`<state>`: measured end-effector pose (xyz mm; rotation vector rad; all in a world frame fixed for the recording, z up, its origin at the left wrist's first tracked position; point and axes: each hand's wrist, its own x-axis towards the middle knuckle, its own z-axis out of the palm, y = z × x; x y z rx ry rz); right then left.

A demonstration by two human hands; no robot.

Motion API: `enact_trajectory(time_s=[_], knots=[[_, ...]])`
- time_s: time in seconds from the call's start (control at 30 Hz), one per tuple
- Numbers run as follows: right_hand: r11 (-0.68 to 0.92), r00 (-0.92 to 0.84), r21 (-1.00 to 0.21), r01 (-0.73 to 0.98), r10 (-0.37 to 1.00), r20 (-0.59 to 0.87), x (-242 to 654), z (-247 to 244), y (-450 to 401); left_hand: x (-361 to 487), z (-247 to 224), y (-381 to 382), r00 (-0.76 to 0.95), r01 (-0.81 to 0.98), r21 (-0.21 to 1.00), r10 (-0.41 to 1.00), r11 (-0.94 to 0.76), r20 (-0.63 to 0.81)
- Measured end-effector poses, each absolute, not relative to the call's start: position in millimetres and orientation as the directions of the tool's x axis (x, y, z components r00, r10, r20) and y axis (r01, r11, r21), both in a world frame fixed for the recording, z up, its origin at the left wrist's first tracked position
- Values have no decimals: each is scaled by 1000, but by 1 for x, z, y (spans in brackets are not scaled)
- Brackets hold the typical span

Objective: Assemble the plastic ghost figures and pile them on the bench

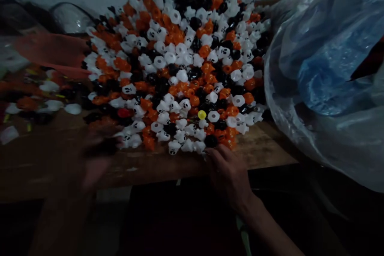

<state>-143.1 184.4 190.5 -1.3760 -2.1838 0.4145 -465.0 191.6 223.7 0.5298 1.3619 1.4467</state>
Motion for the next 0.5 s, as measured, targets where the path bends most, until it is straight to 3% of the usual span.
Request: enact_trajectory(time_s=[0.07, 0.13, 0.4, 0.5], knots=[[537, -443, -492, 686, 844, 303, -160, 190, 192, -429, 221, 189, -123, -526, 795, 898, 302, -422], [610, -534, -451, 651, 791, 299, -175, 189, 199, -406, 217, 188, 0, -580, 716, 879, 389, -477], [669, -603, -507, 544, 732, 318, -199, 194, 207, -390, 205, 187, -25, -643, 635, 817, 428, -576], [698, -637, -573, 430, 684, 356, -214, 200, 202, -385, 204, 185, -112, -582, 695, 805, 422, -583]])
